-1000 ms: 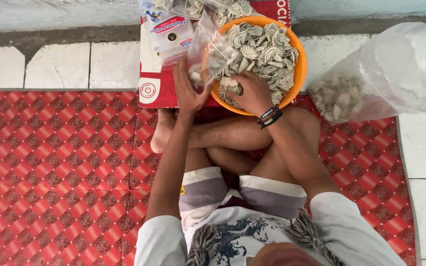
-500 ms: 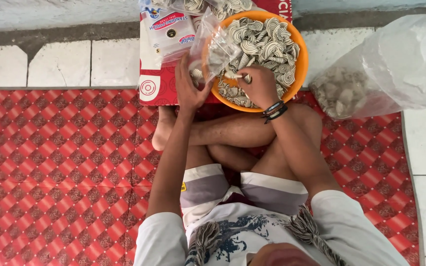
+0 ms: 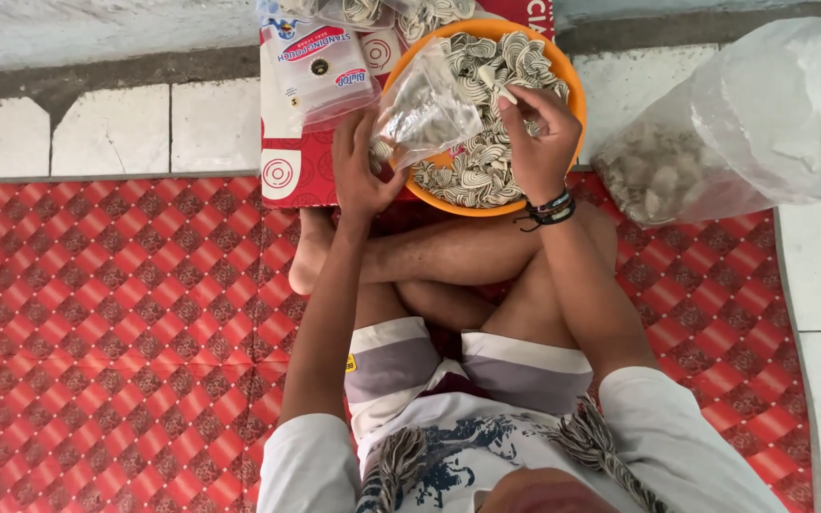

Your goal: A person sitting on the floor is packing small round snacks from a large bowl into individual small plastic bags.

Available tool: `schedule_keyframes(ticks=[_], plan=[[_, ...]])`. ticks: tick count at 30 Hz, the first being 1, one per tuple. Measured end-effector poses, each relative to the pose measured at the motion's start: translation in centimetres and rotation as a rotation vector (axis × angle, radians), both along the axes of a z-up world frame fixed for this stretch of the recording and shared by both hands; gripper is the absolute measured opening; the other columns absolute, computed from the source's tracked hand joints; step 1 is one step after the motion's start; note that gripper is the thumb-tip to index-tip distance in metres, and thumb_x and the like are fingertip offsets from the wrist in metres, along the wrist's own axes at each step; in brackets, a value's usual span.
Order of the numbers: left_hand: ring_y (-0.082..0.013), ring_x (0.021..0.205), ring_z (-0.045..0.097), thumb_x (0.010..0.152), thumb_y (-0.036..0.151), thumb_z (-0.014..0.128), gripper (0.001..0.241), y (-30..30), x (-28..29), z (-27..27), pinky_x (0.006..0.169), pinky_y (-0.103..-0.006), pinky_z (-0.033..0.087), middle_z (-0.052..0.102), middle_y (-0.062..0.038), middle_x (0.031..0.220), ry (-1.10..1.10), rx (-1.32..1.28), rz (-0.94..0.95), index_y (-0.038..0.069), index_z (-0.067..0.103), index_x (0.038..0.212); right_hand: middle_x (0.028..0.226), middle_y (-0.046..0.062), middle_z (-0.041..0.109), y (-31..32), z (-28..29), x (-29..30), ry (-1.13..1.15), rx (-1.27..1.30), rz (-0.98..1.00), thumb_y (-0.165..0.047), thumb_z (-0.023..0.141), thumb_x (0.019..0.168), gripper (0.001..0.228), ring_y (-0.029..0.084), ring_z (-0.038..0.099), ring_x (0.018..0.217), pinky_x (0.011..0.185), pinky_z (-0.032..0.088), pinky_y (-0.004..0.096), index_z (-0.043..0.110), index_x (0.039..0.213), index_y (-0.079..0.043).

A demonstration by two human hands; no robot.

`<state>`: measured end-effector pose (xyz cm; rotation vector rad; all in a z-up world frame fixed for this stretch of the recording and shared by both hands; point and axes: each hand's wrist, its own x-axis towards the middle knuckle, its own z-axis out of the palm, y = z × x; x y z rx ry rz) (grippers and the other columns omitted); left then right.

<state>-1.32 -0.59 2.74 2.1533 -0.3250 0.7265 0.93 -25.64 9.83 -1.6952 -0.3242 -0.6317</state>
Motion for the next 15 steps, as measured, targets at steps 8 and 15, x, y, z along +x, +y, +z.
schedule_keyframes(ticks=[8, 15], plan=[[-0.0374, 0.129, 0.055, 0.076, 0.036, 0.081, 0.080, -0.30, -0.11, 0.53, 0.109, -0.0494, 0.046, 0.053, -0.016, 0.142, 0.003, 0.015, -0.005, 0.007, 0.053, 0.145, 0.104, 0.007, 0.066, -0.13, 0.53, -0.19, -0.233, -0.387, -0.102, 0.016, 0.076, 0.085, 0.035, 0.024, 0.058, 0.093, 0.083, 0.050, 0.037, 0.078, 0.113, -0.004], [-0.0379, 0.130, 0.053, 0.073, 0.035, 0.081, 0.082, -0.23, 0.00, 0.30, 0.111, -0.0499, 0.044, 0.052, -0.016, 0.143, 0.027, 0.027, -0.024, 0.007, 0.053, 0.145, 0.107, 0.008, 0.066, -0.12, 0.61, -0.26, -0.182, -0.379, 0.015, 0.020, 0.075, 0.087, 0.035, 0.020, 0.058, 0.087, 0.074, 0.050, 0.032, 0.079, 0.114, -0.002]])
